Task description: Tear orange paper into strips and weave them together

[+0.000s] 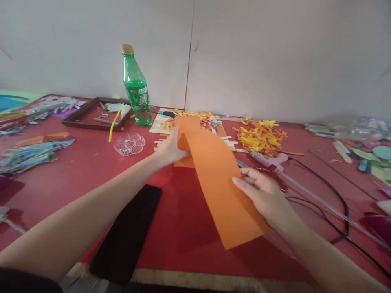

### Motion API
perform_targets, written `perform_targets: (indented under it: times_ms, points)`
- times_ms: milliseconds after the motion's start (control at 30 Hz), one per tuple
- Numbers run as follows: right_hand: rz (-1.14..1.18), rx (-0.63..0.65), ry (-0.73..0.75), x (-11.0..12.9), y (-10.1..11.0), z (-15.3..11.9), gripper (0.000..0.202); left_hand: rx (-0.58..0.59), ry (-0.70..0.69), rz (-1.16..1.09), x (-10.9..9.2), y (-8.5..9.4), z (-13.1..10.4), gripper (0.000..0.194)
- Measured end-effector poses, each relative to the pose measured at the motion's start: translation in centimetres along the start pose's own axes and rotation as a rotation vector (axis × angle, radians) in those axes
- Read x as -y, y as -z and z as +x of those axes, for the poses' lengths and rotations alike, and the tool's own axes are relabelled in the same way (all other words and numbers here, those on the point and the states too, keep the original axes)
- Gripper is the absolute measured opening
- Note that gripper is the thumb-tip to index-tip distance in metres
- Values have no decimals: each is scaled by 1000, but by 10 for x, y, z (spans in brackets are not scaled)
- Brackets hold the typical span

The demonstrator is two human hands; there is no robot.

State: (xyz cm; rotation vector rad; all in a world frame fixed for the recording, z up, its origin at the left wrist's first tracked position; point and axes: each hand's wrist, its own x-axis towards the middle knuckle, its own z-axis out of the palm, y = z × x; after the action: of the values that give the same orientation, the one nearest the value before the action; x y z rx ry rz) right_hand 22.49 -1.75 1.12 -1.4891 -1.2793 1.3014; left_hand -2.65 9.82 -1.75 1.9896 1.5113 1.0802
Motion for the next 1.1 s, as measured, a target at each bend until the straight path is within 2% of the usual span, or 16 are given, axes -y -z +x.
perform_targets:
  times_ms: [100, 133, 233, 333, 467, 567, 700, 800, 933, 1000, 1033, 1100]
  points:
    - [-202, -5, 26, -18, 8, -7, 25, 120, 109, 69, -3, -1, -10, 97]
    - [-277, -3, 33, -23, 10, -9, 24, 154, 106, 111, -5, 0, -13, 98]
    - [-439, -45, 81, -32, 12, -14, 24, 215, -33, 305, -14, 5, -19, 87]
    - [-484, -59, 94, -33, 10, -15, 26, 245, -197, 467, -21, 8, -20, 77]
    - [-487, -58, 104, -33, 9, -14, 27, 238, -313, 526, -18, 7, -16, 71]
    - [-485, -70, 119, -33, 10, -14, 28, 251, -297, 472, -8, 3, -11, 73]
    - [-503, -66, 130, -35, 12, -12, 25, 261, -153, 435, -3, -2, -8, 79]
    - [-596, -45, 156, -31, 12, -10, 26, 273, -98, 543, -12, -2, -11, 72]
    - [-794, -42, 214, -20, 14, -8, 36, 149, 33, 767, -31, 2, -21, 68]
    - [-861, -25, 194, -15, 15, -7, 34, 71, -2, 805, -43, 5, -30, 69]
    - [-886, -12, 169, -13, 16, -7, 33, 74, -54, 789, -48, 6, -37, 67]
    - [-938, 6, 114, -12, 17, -6, 30, 180, -185, 710, -59, 8, -54, 61]
